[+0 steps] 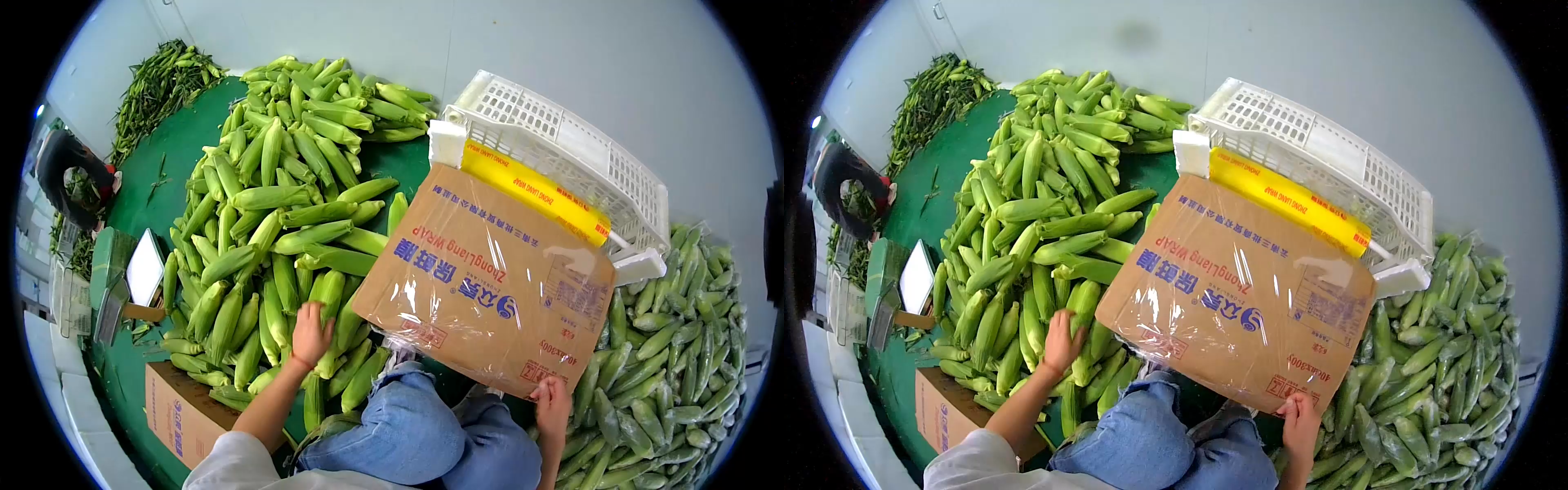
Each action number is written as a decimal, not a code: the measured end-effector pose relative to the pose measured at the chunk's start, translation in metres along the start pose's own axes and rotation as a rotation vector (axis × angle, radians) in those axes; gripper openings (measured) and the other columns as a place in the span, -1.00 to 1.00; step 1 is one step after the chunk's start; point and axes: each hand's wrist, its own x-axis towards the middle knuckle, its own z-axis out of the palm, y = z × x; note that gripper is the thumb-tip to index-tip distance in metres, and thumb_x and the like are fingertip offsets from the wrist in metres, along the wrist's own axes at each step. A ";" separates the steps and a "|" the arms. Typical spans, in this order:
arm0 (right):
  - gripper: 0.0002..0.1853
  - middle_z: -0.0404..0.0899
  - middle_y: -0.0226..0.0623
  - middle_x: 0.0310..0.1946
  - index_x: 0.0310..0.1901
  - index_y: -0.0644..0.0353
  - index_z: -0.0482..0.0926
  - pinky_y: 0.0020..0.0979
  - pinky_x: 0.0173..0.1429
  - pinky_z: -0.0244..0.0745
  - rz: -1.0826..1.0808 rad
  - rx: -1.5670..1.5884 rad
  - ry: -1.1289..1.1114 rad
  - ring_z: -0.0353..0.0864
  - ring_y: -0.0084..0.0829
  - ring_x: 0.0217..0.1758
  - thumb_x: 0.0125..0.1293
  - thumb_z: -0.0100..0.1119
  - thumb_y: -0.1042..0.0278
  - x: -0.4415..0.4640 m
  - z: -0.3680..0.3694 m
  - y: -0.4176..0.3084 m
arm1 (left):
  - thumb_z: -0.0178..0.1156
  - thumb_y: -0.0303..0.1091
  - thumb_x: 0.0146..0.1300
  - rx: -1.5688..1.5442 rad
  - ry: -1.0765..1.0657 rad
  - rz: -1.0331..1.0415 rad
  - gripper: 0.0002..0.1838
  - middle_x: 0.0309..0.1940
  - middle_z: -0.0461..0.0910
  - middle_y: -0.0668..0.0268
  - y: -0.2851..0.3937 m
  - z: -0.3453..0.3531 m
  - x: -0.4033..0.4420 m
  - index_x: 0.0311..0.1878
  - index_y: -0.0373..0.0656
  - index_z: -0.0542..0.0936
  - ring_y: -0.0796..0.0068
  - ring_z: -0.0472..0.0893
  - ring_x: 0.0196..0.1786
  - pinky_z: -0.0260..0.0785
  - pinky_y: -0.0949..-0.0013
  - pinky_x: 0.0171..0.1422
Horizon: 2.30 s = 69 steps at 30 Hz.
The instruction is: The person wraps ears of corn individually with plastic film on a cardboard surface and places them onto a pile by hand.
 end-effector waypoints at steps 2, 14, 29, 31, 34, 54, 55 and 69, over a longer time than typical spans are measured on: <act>-0.88 0.57 -0.32 -0.51 -0.18 0.28 0.46 -0.57 -0.43 0.42 0.097 0.055 -0.055 0.54 -0.58 -0.54 0.48 -0.02 0.41 0.006 -0.008 -0.007 | 0.31 -0.10 0.19 0.045 -0.164 -0.265 -0.35 0.08 0.42 -0.05 -0.016 0.032 0.014 0.27 -0.13 0.31 -0.14 0.55 0.00 0.46 0.03 0.08; -0.85 0.60 -0.32 -0.46 -0.16 0.29 0.48 -0.52 -0.35 0.53 0.168 0.209 -0.069 0.62 -0.55 -0.48 0.48 0.00 0.38 0.004 -0.003 -0.004 | 0.08 -0.32 0.44 -1.282 -0.230 -0.905 -0.50 0.11 0.54 0.27 0.003 -0.082 -0.046 0.40 -0.18 0.30 0.43 0.60 -0.02 0.54 0.34 -0.08; -0.82 0.71 -0.21 -0.29 -0.07 0.26 0.45 -0.38 -0.02 0.58 -0.034 0.475 0.104 0.73 -0.33 -0.17 0.44 0.11 0.34 -0.027 -0.013 -0.036 | 0.38 -0.31 0.02 -0.151 -0.467 0.967 -0.33 0.10 0.56 0.27 0.257 -0.029 0.101 0.29 0.11 0.49 0.22 0.57 0.06 0.46 0.24 0.17; -0.73 0.62 -0.20 0.01 -0.01 0.28 0.48 -0.26 0.26 0.42 -0.162 0.380 0.124 0.58 -0.31 0.12 0.40 0.19 0.29 0.011 0.002 -0.060 | 0.38 -0.30 0.02 -0.120 -0.540 0.916 -0.33 0.11 0.56 0.32 0.266 -0.035 0.115 0.29 0.07 0.49 0.26 0.56 0.08 0.46 0.27 0.17; -0.59 0.56 -0.23 0.05 0.05 0.22 0.51 -0.12 0.26 0.35 -0.565 -0.628 0.283 0.49 -0.20 0.15 0.30 0.25 0.12 0.069 0.035 -0.079 | 0.42 -0.30 -0.03 -0.086 -0.400 0.899 -0.31 0.13 0.54 0.24 0.276 -0.032 0.113 0.27 -0.01 0.50 0.19 0.52 0.17 0.43 0.19 0.21; -0.59 0.57 -0.22 -0.37 -0.29 0.12 0.54 -0.16 -0.43 0.55 -0.312 -0.691 -0.057 0.63 -0.06 -0.50 0.39 0.05 -0.12 0.105 0.035 -0.088 | 0.13 0.00 0.27 0.071 -0.649 0.771 -0.47 -0.11 0.63 -0.07 0.295 -0.022 0.099 0.14 -0.20 0.53 -0.07 0.62 -0.02 0.41 -0.06 0.16; -0.57 0.59 -0.19 -0.34 -0.28 0.13 0.52 -0.16 -0.43 0.56 -0.252 -0.696 -0.189 0.64 -0.03 -0.51 0.40 0.02 -0.14 0.097 0.037 -0.093 | 0.12 0.06 0.28 -0.013 -0.488 0.799 -0.36 0.07 0.58 -0.10 0.278 -0.022 0.074 0.29 -0.18 0.44 -0.11 0.55 0.17 0.31 -0.12 0.31; -0.35 0.57 -0.24 -0.13 -0.01 0.13 0.50 -0.15 -0.01 0.51 -0.761 -0.771 -0.024 0.59 -0.19 -0.02 -0.09 0.47 -0.08 0.192 0.030 -0.091 | 0.39 -0.17 0.05 0.278 -0.674 0.897 -0.05 0.44 0.08 -0.28 0.342 0.065 0.276 0.37 -0.57 0.16 -0.09 0.17 0.49 0.13 0.19 0.53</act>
